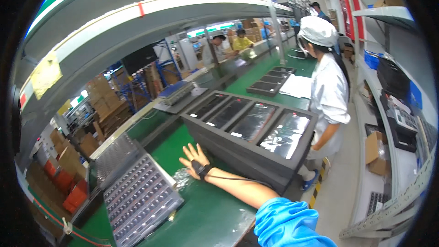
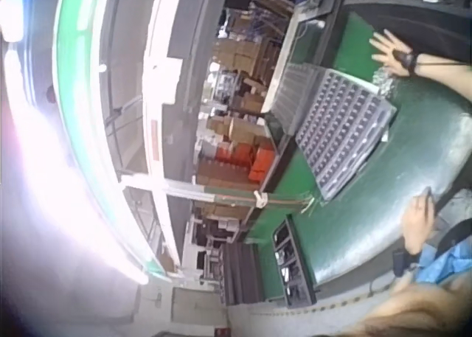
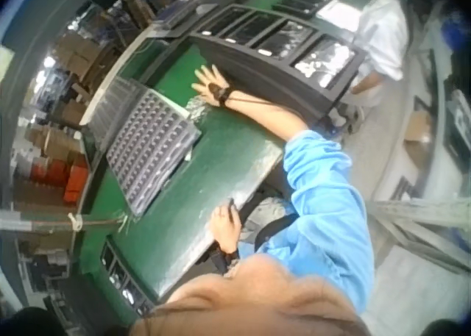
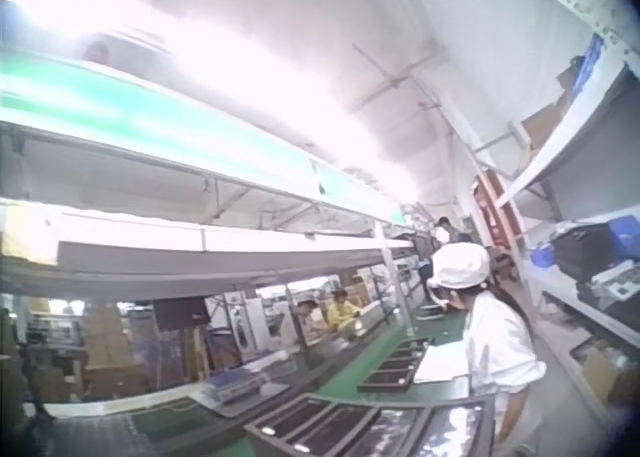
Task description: Sorting and assembling small internal electronic components for smartphones at a factory workstation.
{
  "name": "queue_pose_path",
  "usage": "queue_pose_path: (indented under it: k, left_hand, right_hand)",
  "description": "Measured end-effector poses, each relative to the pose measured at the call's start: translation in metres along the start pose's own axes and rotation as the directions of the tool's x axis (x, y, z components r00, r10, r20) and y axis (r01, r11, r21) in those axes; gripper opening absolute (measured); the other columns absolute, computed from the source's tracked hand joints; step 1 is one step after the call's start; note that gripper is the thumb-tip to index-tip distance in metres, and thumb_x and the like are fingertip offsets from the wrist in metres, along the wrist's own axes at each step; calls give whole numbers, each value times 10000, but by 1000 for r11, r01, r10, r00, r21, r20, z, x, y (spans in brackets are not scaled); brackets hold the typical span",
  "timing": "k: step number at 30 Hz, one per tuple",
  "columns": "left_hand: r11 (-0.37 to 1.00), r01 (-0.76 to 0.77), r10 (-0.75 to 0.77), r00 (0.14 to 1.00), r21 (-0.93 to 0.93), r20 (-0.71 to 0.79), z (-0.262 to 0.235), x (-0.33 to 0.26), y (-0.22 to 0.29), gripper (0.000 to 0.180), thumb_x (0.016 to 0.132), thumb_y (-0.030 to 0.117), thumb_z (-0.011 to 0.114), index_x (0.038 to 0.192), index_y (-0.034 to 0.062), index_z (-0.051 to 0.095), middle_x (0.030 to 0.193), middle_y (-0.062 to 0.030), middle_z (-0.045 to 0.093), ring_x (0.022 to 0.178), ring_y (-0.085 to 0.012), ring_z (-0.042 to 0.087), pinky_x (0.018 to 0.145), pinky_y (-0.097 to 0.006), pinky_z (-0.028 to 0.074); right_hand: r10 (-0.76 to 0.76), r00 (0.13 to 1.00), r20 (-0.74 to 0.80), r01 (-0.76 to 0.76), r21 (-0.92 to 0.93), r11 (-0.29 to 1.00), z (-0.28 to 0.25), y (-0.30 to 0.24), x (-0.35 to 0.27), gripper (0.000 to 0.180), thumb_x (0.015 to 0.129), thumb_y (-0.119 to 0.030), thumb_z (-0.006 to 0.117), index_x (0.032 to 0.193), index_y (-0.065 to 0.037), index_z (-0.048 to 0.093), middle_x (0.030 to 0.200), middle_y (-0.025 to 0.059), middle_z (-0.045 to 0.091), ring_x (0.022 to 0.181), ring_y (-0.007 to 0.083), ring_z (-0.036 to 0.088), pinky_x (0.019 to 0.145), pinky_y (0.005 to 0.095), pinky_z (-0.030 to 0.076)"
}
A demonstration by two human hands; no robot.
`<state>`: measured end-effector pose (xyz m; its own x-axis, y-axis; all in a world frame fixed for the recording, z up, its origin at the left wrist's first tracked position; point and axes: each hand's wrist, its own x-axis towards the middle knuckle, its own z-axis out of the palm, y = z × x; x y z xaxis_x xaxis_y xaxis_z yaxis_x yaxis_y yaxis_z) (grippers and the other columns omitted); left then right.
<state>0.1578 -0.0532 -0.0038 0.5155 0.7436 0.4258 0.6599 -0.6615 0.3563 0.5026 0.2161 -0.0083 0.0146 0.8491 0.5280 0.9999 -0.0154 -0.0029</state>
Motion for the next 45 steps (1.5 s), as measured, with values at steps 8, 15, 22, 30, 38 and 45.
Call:
queue_pose_path:
  k: [8,15,22,30,38,45]
  left_hand:
    - [991,-20,28,998,133,-53,17,-24,-6,180,876,109,626,1029,91,718,803,-132,614,733,-343,559,682,-437,450]
    - [998,-51,47,996,44,72,25,11,19,188,882,104,642,1058,117,709,825,-111,641,742,-313,584,684,-414,459]
    - [979,-202,205,969,-40,140,32,33,21,199,885,112,645,1077,118,698,843,-88,656,759,-270,609,690,-378,469]
    - [883,47,15,992,466,-128,-44,7,-59,329,837,212,665,1133,67,669,1168,-194,593,1091,-418,530,970,-537,409]
    - [-25,738,-396,612,675,-684,-206,-129,-243,704,868,214,708,1463,68,360,1409,-169,486,1272,-337,461,1060,-486,359]
    - [-40,918,-620,288,395,-730,-181,-198,-331,628,889,336,609,1448,127,411,1482,-93,422,1378,-328,355,1100,-601,241]
  right_hand:
    - [145,989,13,-143,295,945,48,19,-14,510,953,-441,499,1352,-130,565,1465,178,461,1367,403,387,1137,510,307]
    - [121,992,29,-124,266,956,50,21,-14,461,949,-378,542,1320,-108,580,1417,188,498,1324,400,436,1109,505,363]
    - [142,988,-67,-125,218,968,48,26,-14,435,906,-346,600,1277,-121,613,1346,183,546,1272,387,479,1031,486,424]
    - [81,979,-187,-48,174,984,52,11,-20,420,936,-313,536,1278,-73,583,1344,228,520,1259,425,468,1024,517,397]
    - [-37,993,-111,65,264,962,21,-8,-16,309,894,-164,564,1149,0,621,1267,251,580,1186,423,547,1001,497,456]
    - [-34,999,43,24,213,977,28,12,-27,401,959,-188,538,1342,-72,522,1428,220,460,1348,398,408,1114,489,346]
